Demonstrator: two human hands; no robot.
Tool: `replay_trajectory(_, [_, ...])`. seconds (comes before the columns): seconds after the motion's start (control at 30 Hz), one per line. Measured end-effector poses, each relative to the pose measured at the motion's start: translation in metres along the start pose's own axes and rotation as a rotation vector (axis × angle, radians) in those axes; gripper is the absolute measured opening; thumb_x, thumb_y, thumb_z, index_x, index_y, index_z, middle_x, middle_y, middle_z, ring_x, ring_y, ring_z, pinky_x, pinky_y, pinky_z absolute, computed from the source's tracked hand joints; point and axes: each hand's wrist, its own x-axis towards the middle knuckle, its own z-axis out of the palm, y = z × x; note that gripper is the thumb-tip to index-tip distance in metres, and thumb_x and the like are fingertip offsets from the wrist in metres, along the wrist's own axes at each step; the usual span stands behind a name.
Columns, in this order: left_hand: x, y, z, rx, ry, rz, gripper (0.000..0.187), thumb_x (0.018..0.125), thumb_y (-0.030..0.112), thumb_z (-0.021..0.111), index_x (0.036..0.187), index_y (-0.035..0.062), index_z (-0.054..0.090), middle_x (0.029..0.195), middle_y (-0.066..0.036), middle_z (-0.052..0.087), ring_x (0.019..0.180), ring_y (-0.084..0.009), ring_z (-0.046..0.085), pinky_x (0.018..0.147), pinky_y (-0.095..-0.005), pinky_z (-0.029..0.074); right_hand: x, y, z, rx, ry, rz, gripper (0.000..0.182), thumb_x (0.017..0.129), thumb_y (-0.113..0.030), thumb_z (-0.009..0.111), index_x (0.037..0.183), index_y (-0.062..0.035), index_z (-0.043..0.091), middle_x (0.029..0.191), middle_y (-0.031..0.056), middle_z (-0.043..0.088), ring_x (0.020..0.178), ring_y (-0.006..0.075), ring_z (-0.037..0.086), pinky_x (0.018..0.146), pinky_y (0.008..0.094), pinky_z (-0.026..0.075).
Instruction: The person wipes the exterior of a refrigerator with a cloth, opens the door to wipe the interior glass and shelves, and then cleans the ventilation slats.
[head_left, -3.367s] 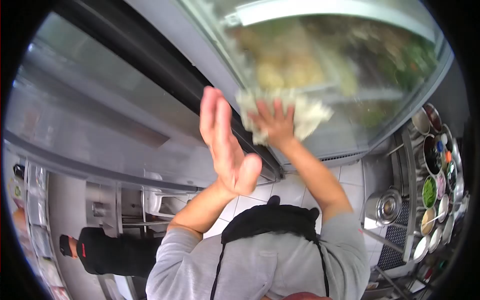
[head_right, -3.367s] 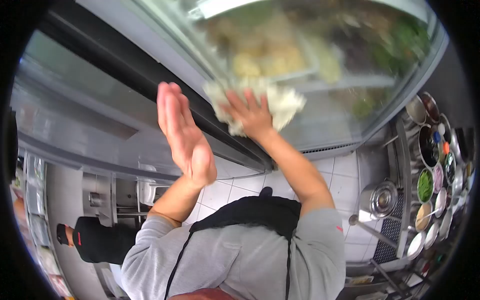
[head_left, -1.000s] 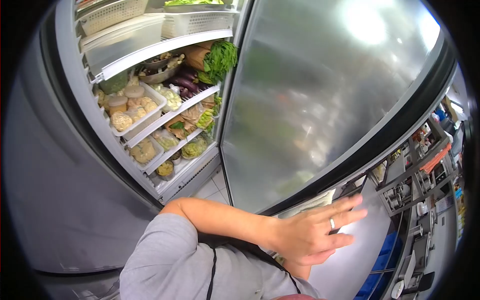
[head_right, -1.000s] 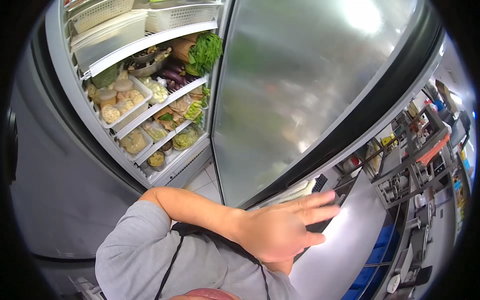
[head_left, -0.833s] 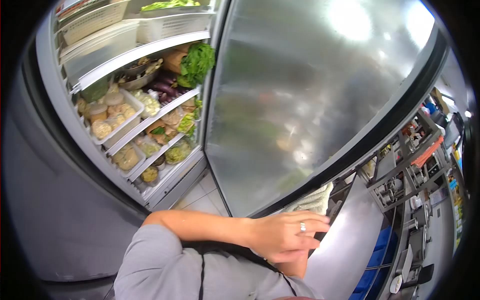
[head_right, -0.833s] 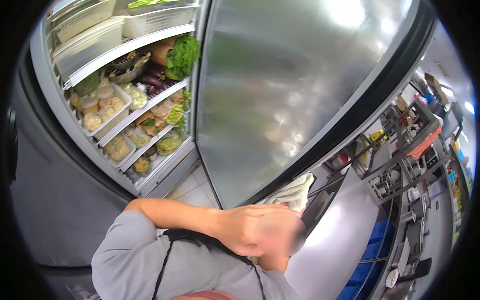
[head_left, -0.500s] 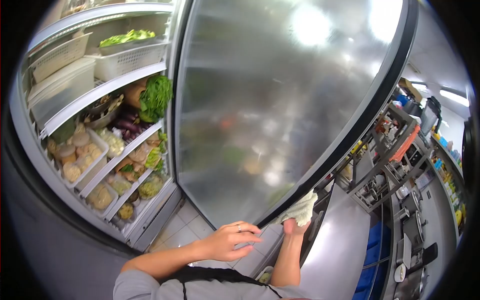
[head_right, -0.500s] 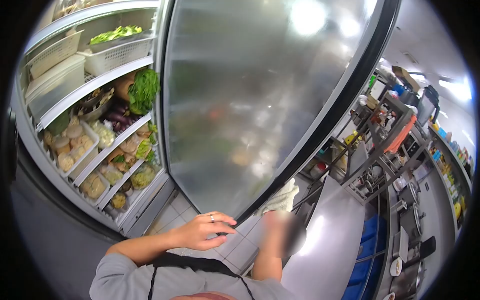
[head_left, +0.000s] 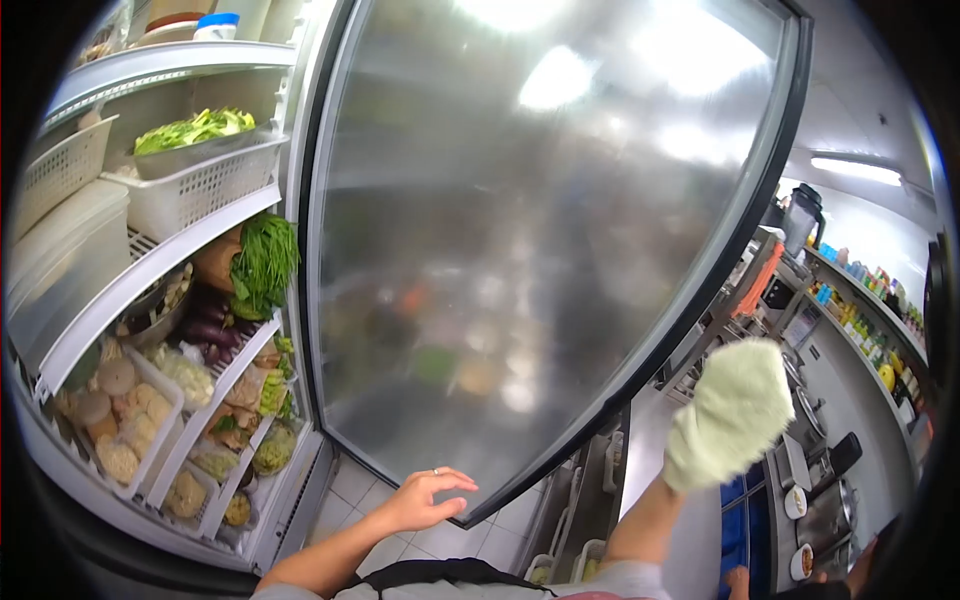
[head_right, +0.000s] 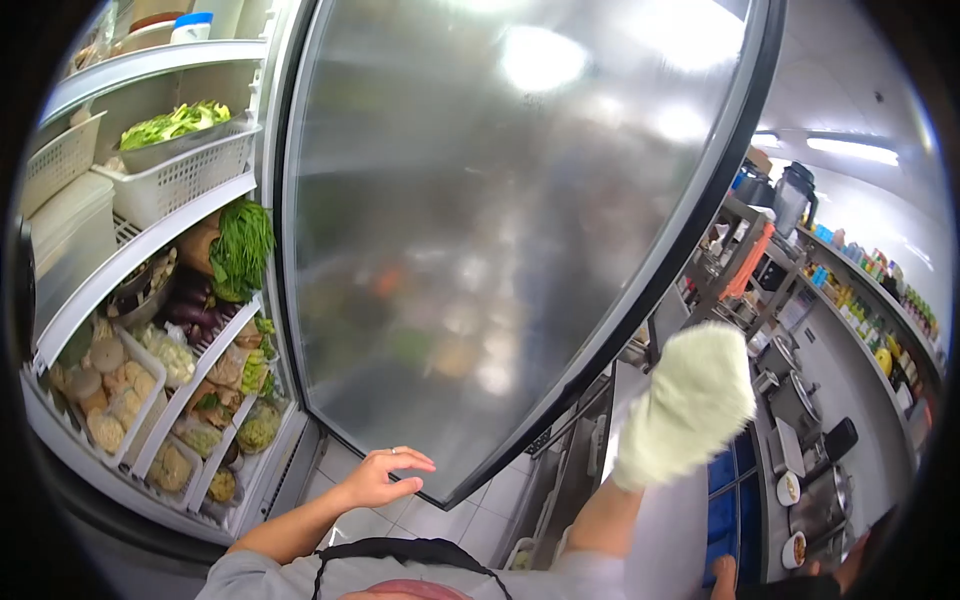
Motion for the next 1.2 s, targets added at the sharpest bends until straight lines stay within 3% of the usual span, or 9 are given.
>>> replay_trajectory(0.2, [-0.01,-0.012,-0.035,0.008,-0.017,0.029,0.029,0.085,0.011,0.069,0.113,0.006,0.071,0.112,-0.013,0.07,0.105,-0.0264,0.067,0.092,-0.0358,0.05,0.13,0.019,0.208,-0.748,-0.747,-0.785,0.092,0.074,-0.054,0.079,0.147,-0.0119,0.045,0.154,0.0313,0.029,0.145,0.0482,0.021,0.115,0.0538,0.027])
replay_trajectory(0.5, [-0.053,-0.049,-0.07,-0.22,0.056,-0.099,0.029,0.085,0.006,0.068,0.113,0.0032,0.07,0.115,-0.013,0.069,0.103,-0.0223,0.067,0.09,-0.0327,0.053,0.034,0.1,0.249,-0.856,-0.887,-0.471,0.072,0.085,-0.037,0.071,0.148,-0.017,0.044,0.159,0.0309,0.008,0.147,0.0494,0.011,0.118,0.0562,0.018])
replay_trajectory(0.67, [-0.071,-0.061,-0.092,-0.371,0.139,-0.23,0.026,0.088,0.001,0.066,0.114,-0.0005,0.069,0.115,-0.013,0.068,0.105,-0.0189,0.065,0.09,-0.0317,0.053,-0.025,0.103,0.203,-0.932,-1.295,-0.613,0.064,0.086,-0.056,0.063,0.142,-0.0275,0.052,0.154,0.0112,0.04,0.144,0.0352,0.033,0.117,0.0536,0.027])
replay_trajectory(0.73, [-0.077,-0.072,-0.096,-0.392,0.154,-0.312,0.027,0.088,0.001,0.065,0.115,-0.0032,0.067,0.116,-0.012,0.068,0.107,-0.0184,0.064,0.093,-0.0305,0.051,0.03,0.11,0.217,-1.067,-1.201,-0.678,0.067,0.09,-0.054,0.059,0.147,-0.0231,0.044,0.154,0.0111,0.04,0.143,0.0341,0.035,0.117,0.0509,0.029])
replay_trajectory(0.77, [-0.075,-0.077,-0.095,-0.396,0.175,-0.279,0.027,0.089,0.0,0.065,0.115,-0.003,0.067,0.116,-0.012,0.068,0.108,-0.0186,0.064,0.093,-0.0301,0.05,0.053,0.123,0.221,-0.514,-1.059,-0.046,0.066,0.093,-0.052,0.052,0.146,-0.0123,0.046,0.154,0.0073,0.042,0.143,0.0323,0.035,0.118,0.0517,0.025])
replay_trajectory(0.8, [-0.072,-0.08,-0.095,-0.397,0.203,-0.247,0.027,0.089,0.0,0.065,0.116,-0.0029,0.067,0.116,-0.012,0.068,0.108,-0.0188,0.064,0.094,-0.0297,0.049,0.1,0.152,0.222,-0.373,-1.066,0.018,0.067,0.097,-0.052,0.036,0.15,-0.012,0.038,0.157,0.0074,0.036,0.146,0.0292,0.029,0.119,0.0527,0.02])
replay_trajectory(0.93, [-0.064,-0.09,-0.087,-0.438,0.259,-0.342,0.026,0.09,0.002,0.064,0.115,-0.003,0.067,0.114,-0.012,0.069,0.107,-0.0183,0.065,0.093,-0.0297,0.049,0.162,0.141,0.251,-1.338,-0.635,-0.809,0.068,0.096,-0.038,0.051,0.152,-0.0057,0.03,0.161,0.024,0.014,0.144,0.0568,0.01,0.119,0.0579,0.015])
replay_trajectory(1.1, [-0.068,-0.125,-0.075,-0.465,0.262,-0.403,0.025,0.09,0.005,0.064,0.114,-0.0017,0.067,0.111,-0.012,0.07,0.104,-0.0182,0.065,0.091,-0.0318,0.051,-0.071,0.172,0.22,-1.056,-0.982,-0.6,0.084,0.089,-0.053,0.058,0.157,-0.0173,0.023,0.163,0.0196,0.012,0.149,0.0457,0.011,0.119,0.0602,-0.002])
replay_trajectory(1.2, [-0.075,-0.145,-0.072,-0.424,0.266,-0.475,0.025,0.09,0.004,0.063,0.115,-0.0012,0.067,0.11,-0.011,0.07,0.103,-0.0178,0.065,0.091,-0.0318,0.05,-0.204,0.179,0.158,-0.776,-1.514,-0.682,0.067,0.089,-0.042,0.06,0.151,-0.029,0.038,0.157,0.0147,0.031,0.147,0.0394,0.022,0.118,0.0609,0.018])
